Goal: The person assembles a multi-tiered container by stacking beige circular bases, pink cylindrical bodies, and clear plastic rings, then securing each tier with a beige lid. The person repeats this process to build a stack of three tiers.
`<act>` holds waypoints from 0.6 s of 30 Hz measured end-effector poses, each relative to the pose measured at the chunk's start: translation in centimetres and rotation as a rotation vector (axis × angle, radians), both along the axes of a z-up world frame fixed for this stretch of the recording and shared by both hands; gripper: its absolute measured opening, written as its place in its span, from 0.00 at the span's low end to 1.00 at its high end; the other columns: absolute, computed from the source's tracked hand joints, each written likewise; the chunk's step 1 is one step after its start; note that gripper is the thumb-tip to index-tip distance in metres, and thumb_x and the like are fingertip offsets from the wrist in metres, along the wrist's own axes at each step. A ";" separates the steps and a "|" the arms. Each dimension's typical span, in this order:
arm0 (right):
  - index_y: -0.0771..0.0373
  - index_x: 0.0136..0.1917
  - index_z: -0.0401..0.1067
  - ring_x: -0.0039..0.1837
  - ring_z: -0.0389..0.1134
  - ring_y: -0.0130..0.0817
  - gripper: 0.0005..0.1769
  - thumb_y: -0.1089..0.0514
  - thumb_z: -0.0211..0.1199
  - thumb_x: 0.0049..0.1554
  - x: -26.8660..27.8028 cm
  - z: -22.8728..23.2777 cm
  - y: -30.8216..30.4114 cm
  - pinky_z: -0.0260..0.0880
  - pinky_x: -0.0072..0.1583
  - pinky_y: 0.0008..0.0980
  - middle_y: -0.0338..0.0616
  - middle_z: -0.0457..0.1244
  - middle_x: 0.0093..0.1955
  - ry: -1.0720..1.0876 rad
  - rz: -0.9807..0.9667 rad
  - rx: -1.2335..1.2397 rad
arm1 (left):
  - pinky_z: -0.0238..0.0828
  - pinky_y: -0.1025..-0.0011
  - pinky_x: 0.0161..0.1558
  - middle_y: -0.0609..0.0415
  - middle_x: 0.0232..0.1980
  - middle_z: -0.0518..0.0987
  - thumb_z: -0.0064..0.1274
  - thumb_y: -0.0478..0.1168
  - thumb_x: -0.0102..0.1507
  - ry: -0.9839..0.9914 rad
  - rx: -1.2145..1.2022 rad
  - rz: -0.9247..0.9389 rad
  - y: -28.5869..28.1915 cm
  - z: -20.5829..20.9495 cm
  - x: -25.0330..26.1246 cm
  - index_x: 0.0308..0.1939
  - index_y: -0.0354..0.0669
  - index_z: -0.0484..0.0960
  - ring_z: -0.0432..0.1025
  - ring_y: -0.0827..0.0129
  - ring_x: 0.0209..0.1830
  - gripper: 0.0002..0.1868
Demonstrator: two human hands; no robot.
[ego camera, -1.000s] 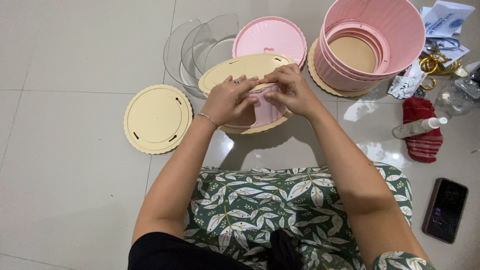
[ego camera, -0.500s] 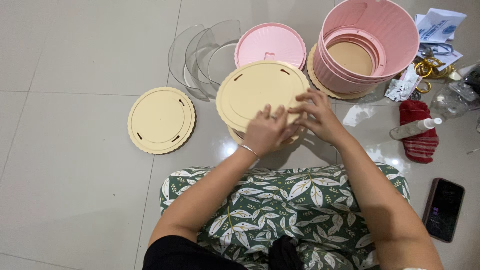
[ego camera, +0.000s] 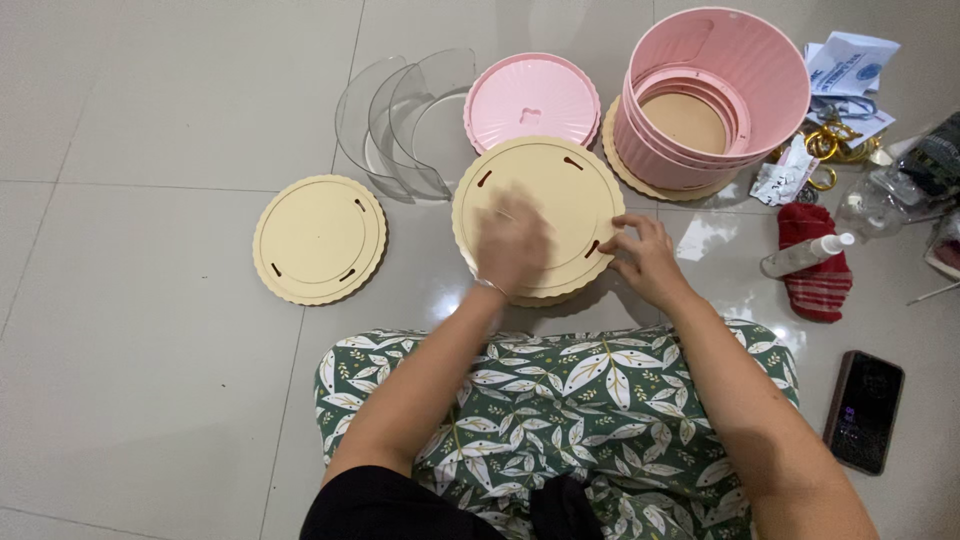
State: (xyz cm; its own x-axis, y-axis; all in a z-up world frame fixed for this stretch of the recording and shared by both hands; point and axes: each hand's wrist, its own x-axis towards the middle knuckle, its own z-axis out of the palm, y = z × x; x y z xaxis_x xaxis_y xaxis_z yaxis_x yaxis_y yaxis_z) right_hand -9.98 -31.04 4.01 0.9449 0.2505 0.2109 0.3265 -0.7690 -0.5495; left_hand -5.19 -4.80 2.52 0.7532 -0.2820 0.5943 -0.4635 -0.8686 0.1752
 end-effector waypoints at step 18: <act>0.64 0.75 0.56 0.67 0.63 0.40 0.34 0.54 0.64 0.61 4.8 -7.2 -3.1 0.68 0.64 0.35 0.56 0.57 0.68 0.266 -0.421 0.983 | 0.76 0.74 0.24 0.47 0.38 0.87 0.58 0.40 0.61 1.453 -0.967 -0.044 7.6 -3.0 -0.4 0.50 0.32 0.79 0.83 0.65 0.26 0.17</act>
